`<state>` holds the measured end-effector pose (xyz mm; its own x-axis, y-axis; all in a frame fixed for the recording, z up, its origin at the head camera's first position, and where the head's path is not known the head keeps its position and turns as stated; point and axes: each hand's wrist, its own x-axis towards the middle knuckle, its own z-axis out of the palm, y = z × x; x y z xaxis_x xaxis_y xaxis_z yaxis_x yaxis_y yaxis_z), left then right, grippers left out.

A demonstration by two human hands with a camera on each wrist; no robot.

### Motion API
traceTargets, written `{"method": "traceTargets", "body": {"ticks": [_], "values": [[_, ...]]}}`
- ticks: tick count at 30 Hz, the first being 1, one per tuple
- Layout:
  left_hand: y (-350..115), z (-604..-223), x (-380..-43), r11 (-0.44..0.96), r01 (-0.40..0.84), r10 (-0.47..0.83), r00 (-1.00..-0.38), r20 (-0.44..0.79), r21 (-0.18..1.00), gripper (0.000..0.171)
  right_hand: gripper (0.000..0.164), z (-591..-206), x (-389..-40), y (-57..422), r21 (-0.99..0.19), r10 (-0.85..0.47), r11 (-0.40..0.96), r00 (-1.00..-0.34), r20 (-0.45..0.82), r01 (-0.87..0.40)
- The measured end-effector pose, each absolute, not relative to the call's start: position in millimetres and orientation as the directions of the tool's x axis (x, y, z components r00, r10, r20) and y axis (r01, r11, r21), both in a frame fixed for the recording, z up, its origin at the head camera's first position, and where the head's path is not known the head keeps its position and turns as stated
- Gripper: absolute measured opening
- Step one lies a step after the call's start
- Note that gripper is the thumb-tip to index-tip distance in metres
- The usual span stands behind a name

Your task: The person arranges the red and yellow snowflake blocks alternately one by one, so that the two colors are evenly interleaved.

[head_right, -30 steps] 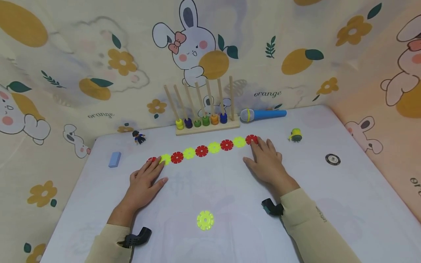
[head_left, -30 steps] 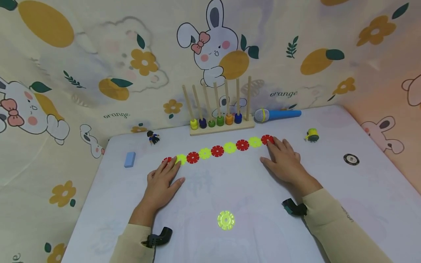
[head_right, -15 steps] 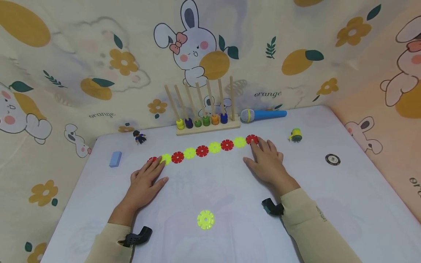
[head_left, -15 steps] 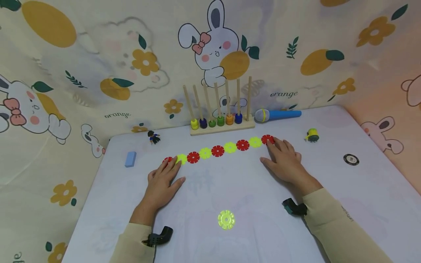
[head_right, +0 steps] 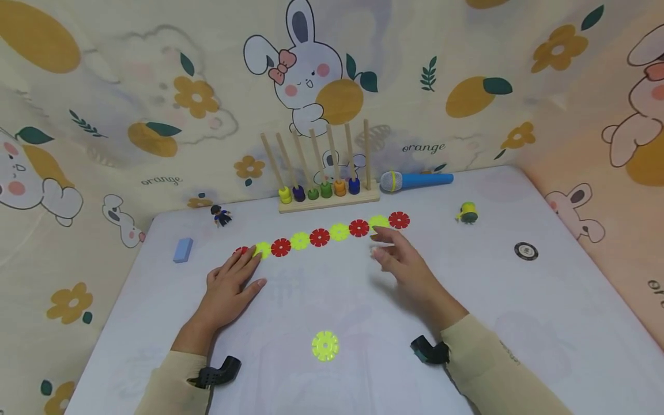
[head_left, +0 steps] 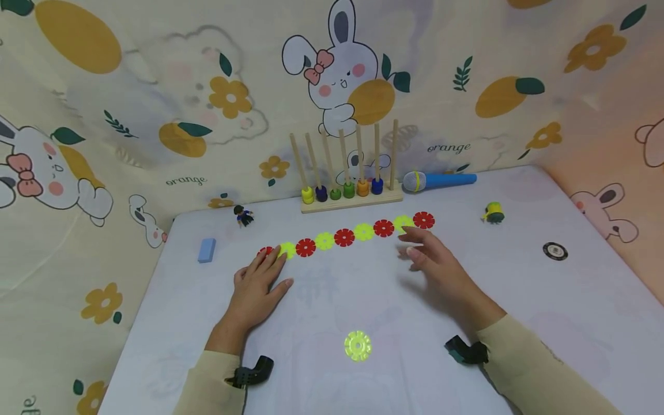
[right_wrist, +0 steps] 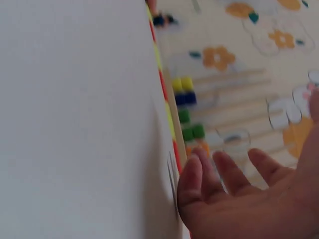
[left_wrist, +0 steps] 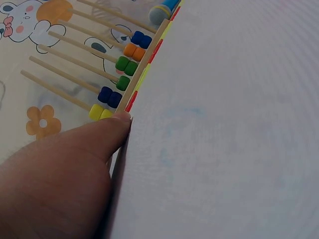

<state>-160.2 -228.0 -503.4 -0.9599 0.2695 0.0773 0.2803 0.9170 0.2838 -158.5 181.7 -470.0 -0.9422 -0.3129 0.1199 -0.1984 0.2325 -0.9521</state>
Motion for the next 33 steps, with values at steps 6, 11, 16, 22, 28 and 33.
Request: {"method": "traceTargets", "body": {"ticks": [6, 11, 16, 22, 28, 33], "values": [[-227, -504, -160, 0.918, 0.282, 0.269, -0.959, 0.083, 0.28, 0.069, 0.052, -468, -139, 162, -0.987, -0.587, 0.018, -0.8, 0.121, -0.162], [-227, -503, -160, 0.917, 0.284, 0.27, -0.959, 0.087, 0.282, 0.069, 0.06, -469, -125, 148, -0.99, -0.735, 0.033, -0.674, 0.068, -0.135], [-227, -503, -160, 0.917, 0.282, 0.269, -0.959, 0.085, 0.282, 0.069, 0.082, -472, -110, 134, -0.96, -0.745, 0.228, -0.664, -0.064, -0.164], [-228, -503, -160, 0.92, 0.275, 0.262, -0.962, 0.082, 0.28, 0.07, 0.067, -474, -98, 120, -0.749, -0.721, 0.505, -0.687, -0.093, -0.428], [-228, -503, -160, 0.921, 0.273, 0.26, -0.962, 0.084, 0.278, 0.07, 0.034, -472, -94, 115, -0.736, -0.711, 0.503, -0.701, -0.055, -0.453], [-228, -504, -160, 0.918, 0.277, 0.264, -0.961, 0.085, 0.284, 0.07, 0.03, -474, -94, 118, -0.807, -0.674, 0.473, -0.735, -0.073, -0.353]]}}
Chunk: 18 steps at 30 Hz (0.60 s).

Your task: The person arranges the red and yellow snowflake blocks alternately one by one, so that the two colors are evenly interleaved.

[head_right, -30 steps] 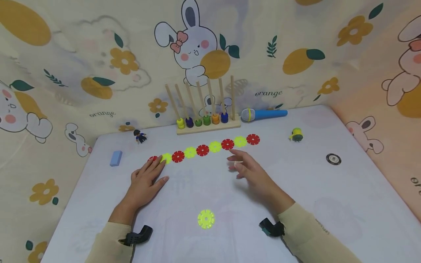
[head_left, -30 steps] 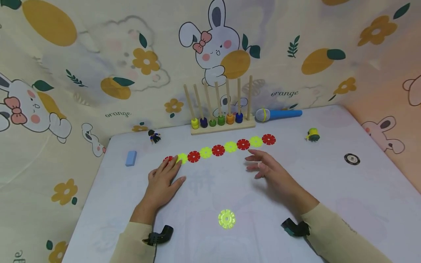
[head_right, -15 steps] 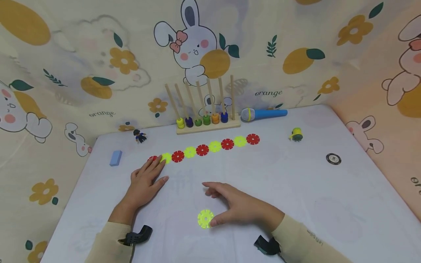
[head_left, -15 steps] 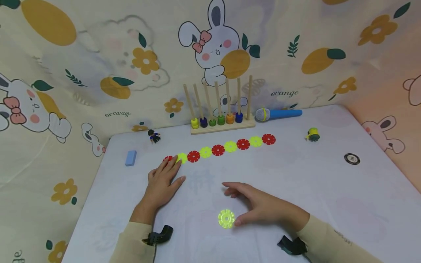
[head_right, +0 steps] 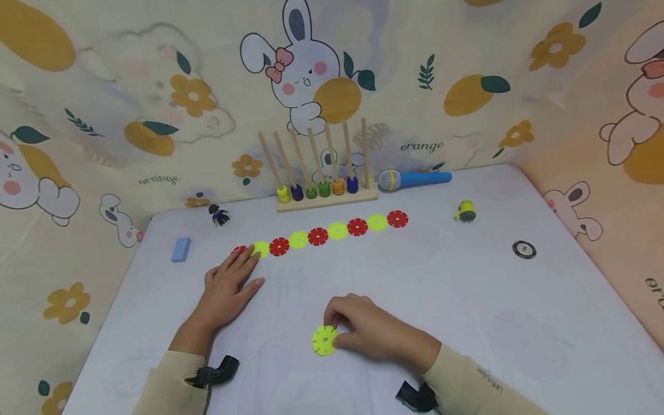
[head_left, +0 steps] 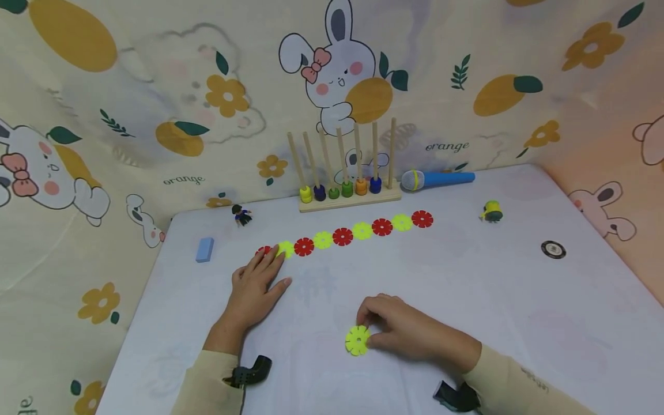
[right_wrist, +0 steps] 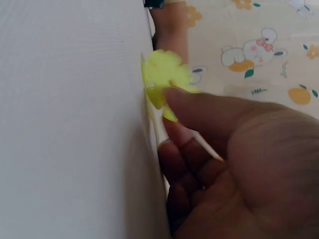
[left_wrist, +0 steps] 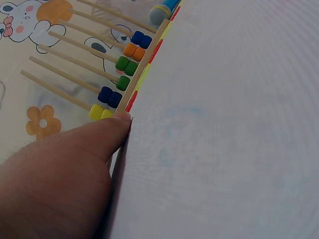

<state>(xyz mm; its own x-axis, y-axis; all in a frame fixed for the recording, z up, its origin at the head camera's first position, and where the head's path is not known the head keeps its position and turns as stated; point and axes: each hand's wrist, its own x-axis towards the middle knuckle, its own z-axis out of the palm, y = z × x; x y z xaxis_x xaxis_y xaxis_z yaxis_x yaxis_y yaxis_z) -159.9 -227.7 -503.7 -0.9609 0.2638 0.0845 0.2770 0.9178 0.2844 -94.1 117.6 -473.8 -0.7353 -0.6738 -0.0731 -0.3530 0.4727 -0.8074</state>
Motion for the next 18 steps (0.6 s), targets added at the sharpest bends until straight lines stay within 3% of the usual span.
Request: {"method": "traceTargets", "body": {"ticks": [7, 13, 18], "values": [[-228, -506, -161, 0.917, 0.281, 0.267, -0.96, 0.087, 0.283, 0.07, 0.018, -477, -101, 124, -0.888, -0.589, 0.374, -0.808, -0.005, -0.267], [-229, -507, -161, 0.915, 0.284, 0.27, -0.959, 0.088, 0.287, 0.069, 0.018, -475, -114, 139, -0.893, -0.487, 0.388, -0.873, 0.01, -0.227], [-228, -505, -160, 0.916, 0.284, 0.27, -0.959, 0.088, 0.282, 0.069, 0.02, -476, -128, 158, -0.9, -0.319, 0.42, -0.947, -0.024, -0.119]]}}
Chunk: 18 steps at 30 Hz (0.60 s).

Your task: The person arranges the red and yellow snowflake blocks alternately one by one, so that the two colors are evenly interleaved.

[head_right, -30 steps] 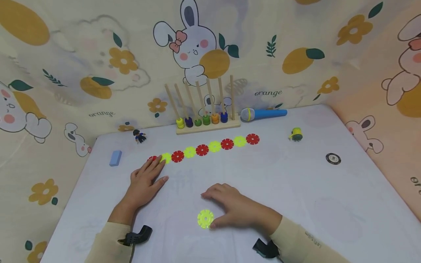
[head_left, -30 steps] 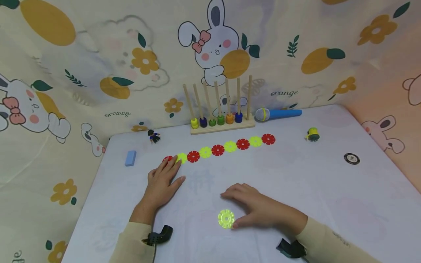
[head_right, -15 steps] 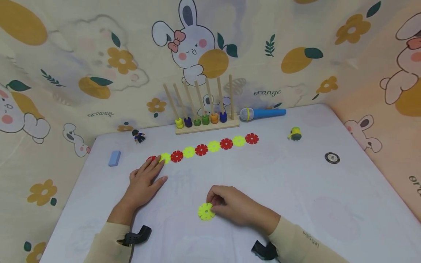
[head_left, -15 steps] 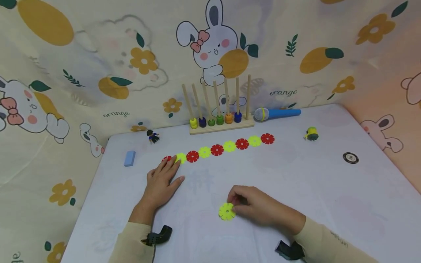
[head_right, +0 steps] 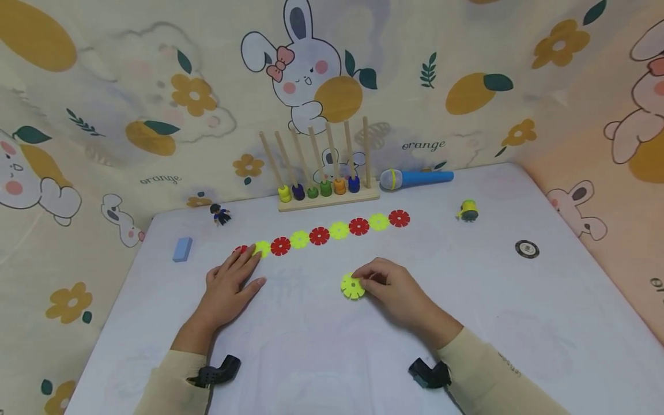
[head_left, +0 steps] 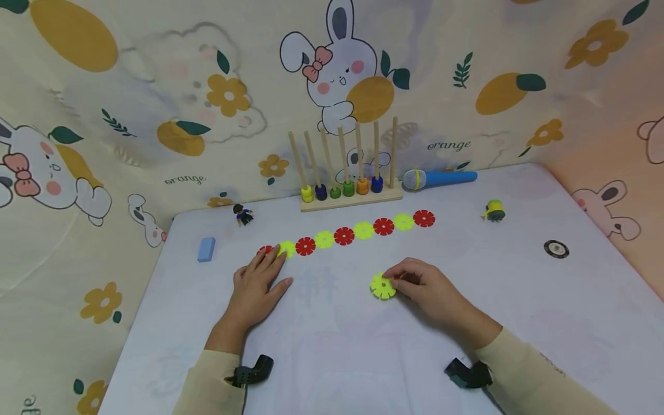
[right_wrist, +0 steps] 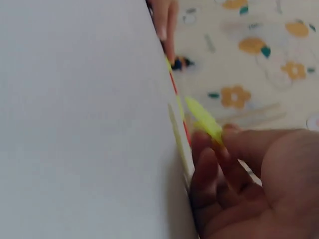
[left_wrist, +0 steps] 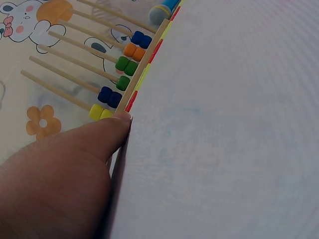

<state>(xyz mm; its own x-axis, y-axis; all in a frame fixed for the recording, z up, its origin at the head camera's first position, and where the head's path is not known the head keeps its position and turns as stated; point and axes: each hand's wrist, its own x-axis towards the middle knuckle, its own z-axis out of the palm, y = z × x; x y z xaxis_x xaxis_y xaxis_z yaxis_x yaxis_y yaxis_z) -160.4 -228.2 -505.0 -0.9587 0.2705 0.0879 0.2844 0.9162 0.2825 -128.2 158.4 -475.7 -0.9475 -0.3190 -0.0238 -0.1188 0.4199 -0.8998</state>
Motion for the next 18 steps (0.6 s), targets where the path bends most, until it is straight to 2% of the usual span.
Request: {"method": "traceTargets", "body": {"ticks": [7, 11, 14, 18], "values": [[-228, -504, -161, 0.914, 0.288, 0.273, -0.957, 0.095, 0.286, 0.069, 0.025, -483, -153, 205, -0.923, -0.033, 0.377, -0.995, -0.096, 0.077], [-227, -505, -161, 0.917, 0.285, 0.268, -0.958, 0.099, 0.278, 0.069, 0.035, -485, -165, 238, -0.904, 0.113, 0.413, -0.991, -0.067, 0.108], [-227, -505, -162, 0.919, 0.285, 0.267, -0.958, 0.1, 0.274, 0.07, 0.048, -483, -169, 254, -0.867, 0.161, 0.484, -0.986, -0.041, 0.115], [-227, -506, -161, 0.917, 0.283, 0.266, -0.959, 0.095, 0.281, 0.069, 0.063, -480, -171, 257, -0.784, 0.132, 0.616, -0.991, 0.007, 0.077]]}}
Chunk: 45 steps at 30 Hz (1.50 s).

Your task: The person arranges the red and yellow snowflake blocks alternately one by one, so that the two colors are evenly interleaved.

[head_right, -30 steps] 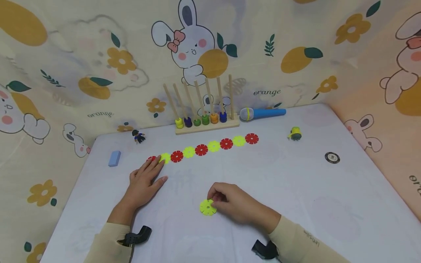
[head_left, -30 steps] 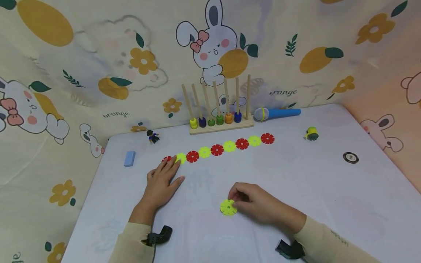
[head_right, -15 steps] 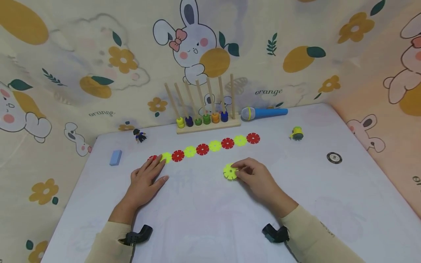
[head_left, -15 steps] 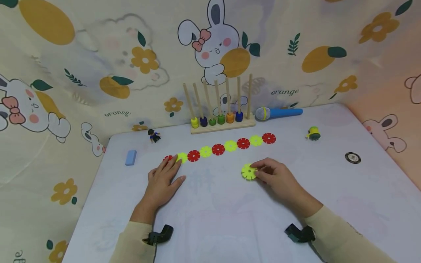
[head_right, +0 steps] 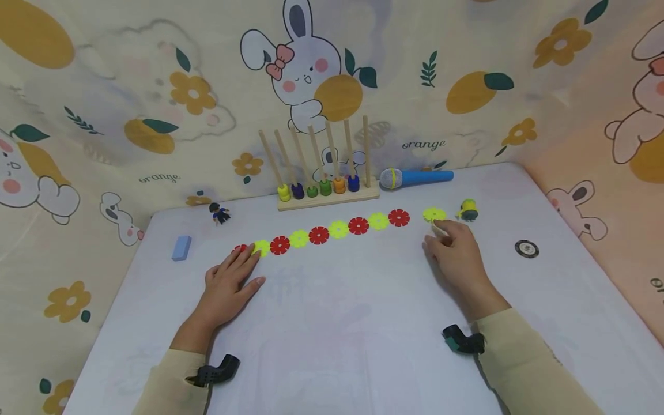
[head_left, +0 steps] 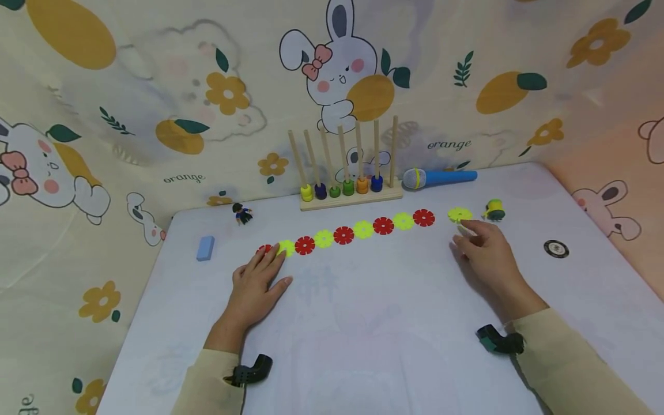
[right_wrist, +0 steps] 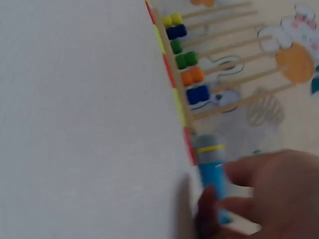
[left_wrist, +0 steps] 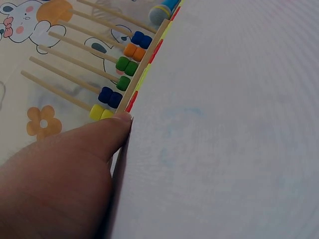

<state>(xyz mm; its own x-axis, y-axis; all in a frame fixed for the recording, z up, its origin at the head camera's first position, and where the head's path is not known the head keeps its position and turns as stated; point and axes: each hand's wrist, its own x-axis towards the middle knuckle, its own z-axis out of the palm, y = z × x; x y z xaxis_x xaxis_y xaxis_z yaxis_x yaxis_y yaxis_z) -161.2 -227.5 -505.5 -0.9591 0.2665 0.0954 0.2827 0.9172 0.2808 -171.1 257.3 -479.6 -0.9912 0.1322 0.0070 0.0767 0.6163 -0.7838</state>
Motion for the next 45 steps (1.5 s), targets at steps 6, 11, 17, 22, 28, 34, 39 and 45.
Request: {"method": "traceTargets", "body": {"ticks": [6, 11, 17, 22, 28, 34, 39, 45], "values": [[-229, -505, -161, 0.92, 0.279, 0.263, -0.96, 0.095, 0.275, 0.07, 0.082, -481, -179, 248, -0.529, -0.005, 0.849, -1.0, 0.022, -0.015], [-230, -505, -160, 0.918, 0.278, 0.262, -0.96, 0.096, 0.283, 0.069, 0.091, -484, -190, 243, -0.403, -0.06, 0.914, -0.998, -0.007, -0.052], [-231, -506, -158, 0.92, 0.274, 0.26, -0.962, 0.089, 0.281, 0.07, 0.092, -488, -197, 240, -0.388, -0.051, 0.92, -0.999, 0.0, -0.047], [-232, -505, -158, 0.922, 0.27, 0.254, -0.963, 0.093, 0.277, 0.069, 0.09, -488, -200, 240, -0.396, -0.063, 0.917, -0.998, -0.015, -0.052], [-233, -505, -157, 0.925, 0.264, 0.252, -0.964, 0.079, 0.274, 0.07, 0.09, -489, -201, 240, -0.383, -0.085, 0.921, -0.996, -0.036, -0.065], [-234, -506, -157, 0.92, 0.275, 0.261, -0.962, 0.087, 0.278, 0.07, 0.091, -489, -201, 239, -0.378, -0.095, 0.923, -0.994, -0.05, -0.069], [-234, -508, -158, 0.919, 0.278, 0.263, -0.961, 0.09, 0.281, 0.069, 0.091, -489, -199, 240, -0.373, -0.1, 0.925, -0.993, -0.059, -0.071], [-231, -510, -157, 0.921, 0.28, 0.269, -0.96, 0.079, 0.272, 0.069, 0.091, -491, -197, 242, -0.391, -0.098, 0.918, -0.994, -0.053, -0.07]]}}
